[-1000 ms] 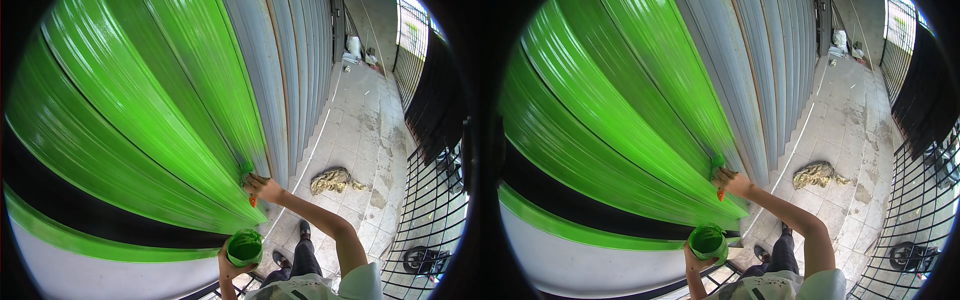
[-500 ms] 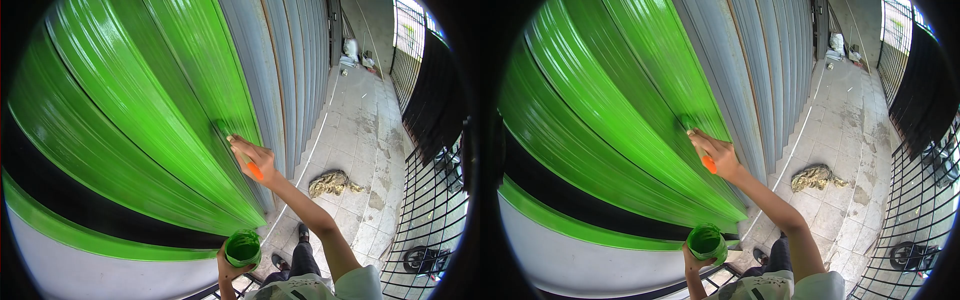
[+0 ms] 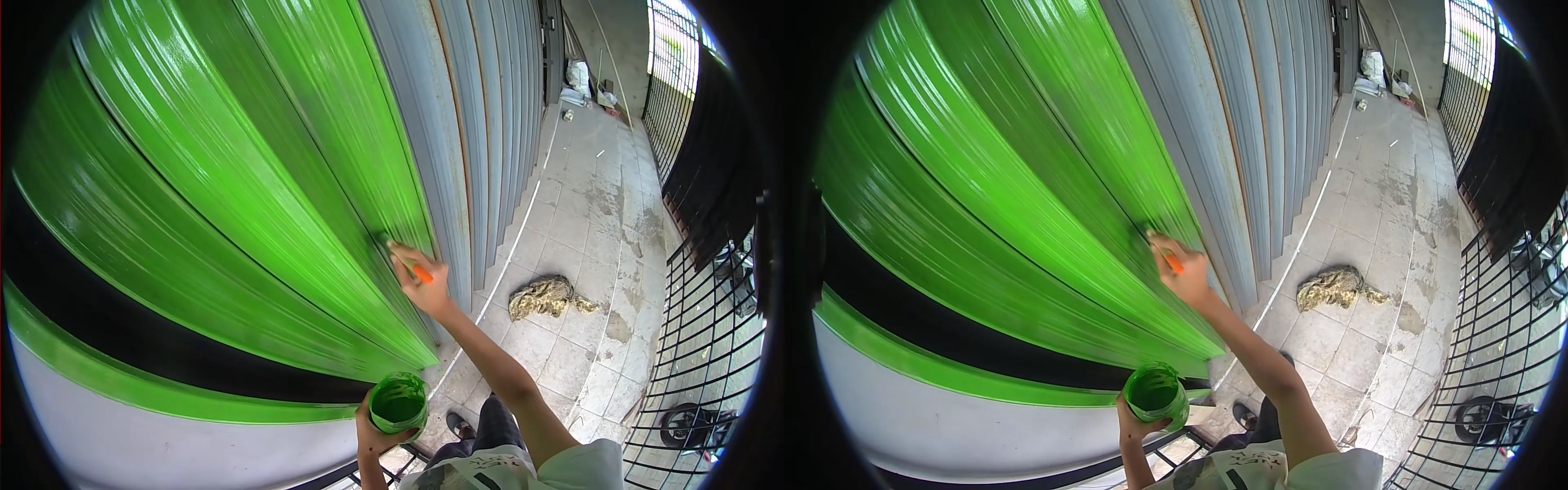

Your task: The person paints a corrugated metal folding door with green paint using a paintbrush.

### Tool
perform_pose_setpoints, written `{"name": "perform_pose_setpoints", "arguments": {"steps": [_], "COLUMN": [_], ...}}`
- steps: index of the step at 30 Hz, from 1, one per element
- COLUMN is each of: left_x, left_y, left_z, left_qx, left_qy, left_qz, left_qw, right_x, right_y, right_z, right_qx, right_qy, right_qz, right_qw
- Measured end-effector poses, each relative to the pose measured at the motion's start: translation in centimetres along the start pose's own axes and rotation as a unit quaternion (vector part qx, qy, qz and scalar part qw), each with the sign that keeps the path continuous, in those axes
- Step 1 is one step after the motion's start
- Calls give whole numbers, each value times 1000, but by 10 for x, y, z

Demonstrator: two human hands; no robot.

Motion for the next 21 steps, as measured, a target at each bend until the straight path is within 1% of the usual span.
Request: {"name": "perform_pose_setpoints", "arguments": {"steps": [3, 5, 8, 11, 14, 15, 18, 20, 21], "left_x": [0, 1, 1, 2, 1, -1, -2, -3, -4], "left_y": [-7, -12, -13, -7, -2, -3, -14, -22, -24], "left_z": [0, -1, -1, -1, 1, 1, 0, 0, 0], "left_qx": [-1, -9, -8, 4, 4, 12, 24, 14, 13], "left_qy": [-3, 3, 4, 11, 8, 4, -3, -8, -11], "left_qz": [-13, -27, -25, -32, -26, -21, -10, -6, -16], "left_qw": [1000, 1000, 1000, 999, 1000, 1000, 1000, 1000, 1000], "right_x": [79, 106, 88, 12, -45, -46, -21, 35, 67], "right_y": [49, 70, 48, 11, -30, -32, -23, 2, 18], "right_z": [7, 14, 6, -8, 1, 3, 5, 3, 4], "right_qx": [68, 93, 132, 76, 48, 38, 54, 69, 102], "right_qy": [-87, -142, -109, -40, 13, 31, 13, -4, -31], "right_qz": [86, 144, 78, 32, -36, -57, -41, 12, 39], "right_qw": [990, 975, 982, 996, 998, 997, 998, 998, 994]}}
Point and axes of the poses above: each hand's wrist, its own x-axis towards the middle knuckle, its own z-axis out of the back of the hand, y = z × x, the point moved 8 cm from there along x, towards the middle knuckle, and after that the axes turned 5 degrees about y, right-handed, at the moved point
